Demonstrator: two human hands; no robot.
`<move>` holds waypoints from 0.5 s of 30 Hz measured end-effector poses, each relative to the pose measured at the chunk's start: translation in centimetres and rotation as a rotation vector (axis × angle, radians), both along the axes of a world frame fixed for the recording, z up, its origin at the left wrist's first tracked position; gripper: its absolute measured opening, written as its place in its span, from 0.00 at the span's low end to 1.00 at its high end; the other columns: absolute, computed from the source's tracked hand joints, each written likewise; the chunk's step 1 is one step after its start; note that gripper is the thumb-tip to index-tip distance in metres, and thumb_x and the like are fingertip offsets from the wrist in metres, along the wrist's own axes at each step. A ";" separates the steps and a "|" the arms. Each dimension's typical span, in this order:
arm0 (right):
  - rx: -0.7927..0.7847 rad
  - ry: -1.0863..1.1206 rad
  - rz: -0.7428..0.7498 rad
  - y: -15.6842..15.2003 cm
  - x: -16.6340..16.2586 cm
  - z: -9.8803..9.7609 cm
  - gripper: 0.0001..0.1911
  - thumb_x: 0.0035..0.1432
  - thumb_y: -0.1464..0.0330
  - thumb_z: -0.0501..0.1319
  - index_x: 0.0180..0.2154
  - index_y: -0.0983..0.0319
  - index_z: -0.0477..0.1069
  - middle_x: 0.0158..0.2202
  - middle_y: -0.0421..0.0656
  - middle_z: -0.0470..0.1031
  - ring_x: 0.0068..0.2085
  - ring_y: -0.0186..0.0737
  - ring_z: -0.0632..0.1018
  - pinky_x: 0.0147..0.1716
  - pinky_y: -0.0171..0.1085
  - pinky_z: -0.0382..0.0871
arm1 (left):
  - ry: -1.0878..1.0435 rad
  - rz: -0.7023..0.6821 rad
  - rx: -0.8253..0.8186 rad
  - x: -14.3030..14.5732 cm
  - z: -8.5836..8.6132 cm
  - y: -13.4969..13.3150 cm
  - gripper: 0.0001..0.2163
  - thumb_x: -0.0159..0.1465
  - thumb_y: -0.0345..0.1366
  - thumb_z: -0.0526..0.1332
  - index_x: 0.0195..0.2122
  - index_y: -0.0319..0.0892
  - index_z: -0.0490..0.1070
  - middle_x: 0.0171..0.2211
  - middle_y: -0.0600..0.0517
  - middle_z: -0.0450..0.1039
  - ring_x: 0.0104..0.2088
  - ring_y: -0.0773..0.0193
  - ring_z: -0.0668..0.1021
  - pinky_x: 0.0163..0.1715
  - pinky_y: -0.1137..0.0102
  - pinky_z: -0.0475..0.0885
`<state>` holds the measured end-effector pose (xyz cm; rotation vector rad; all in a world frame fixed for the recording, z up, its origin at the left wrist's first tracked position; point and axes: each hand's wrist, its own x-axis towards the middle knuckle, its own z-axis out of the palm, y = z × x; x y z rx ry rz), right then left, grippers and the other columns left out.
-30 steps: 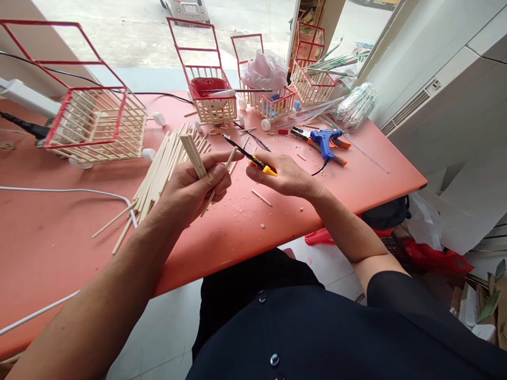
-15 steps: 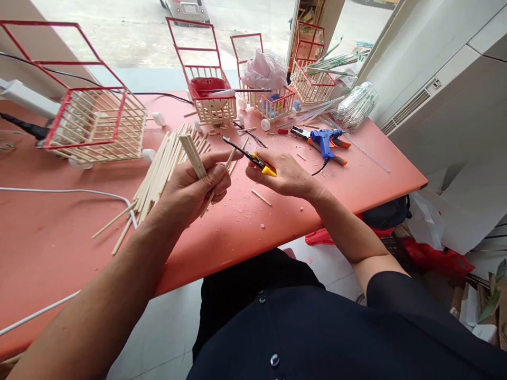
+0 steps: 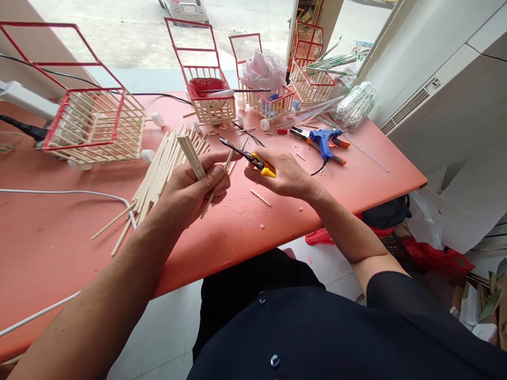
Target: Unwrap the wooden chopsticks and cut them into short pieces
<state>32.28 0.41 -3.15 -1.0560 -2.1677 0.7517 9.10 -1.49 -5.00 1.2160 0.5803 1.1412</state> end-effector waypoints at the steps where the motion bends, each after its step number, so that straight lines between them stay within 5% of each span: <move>1: 0.001 0.007 -0.002 0.0 0.0 0.0 0.26 0.71 0.44 0.60 0.35 0.58 0.64 0.31 0.37 0.66 0.34 0.37 0.64 0.38 0.39 0.55 | 0.003 0.000 -0.003 0.0 0.0 0.0 0.10 0.66 0.44 0.77 0.44 0.47 0.87 0.20 0.58 0.54 0.20 0.67 0.61 0.18 0.71 0.58; 15: -0.042 0.091 -0.002 -0.5 -0.1 -0.3 0.32 0.67 0.40 0.65 0.30 0.58 0.60 0.28 0.35 0.57 0.32 0.34 0.59 0.34 0.39 0.52 | -0.045 -0.036 0.011 -0.2 -0.5 0.3 0.08 0.67 0.40 0.76 0.44 0.44 0.87 0.20 0.58 0.58 0.21 0.69 0.62 0.19 0.73 0.62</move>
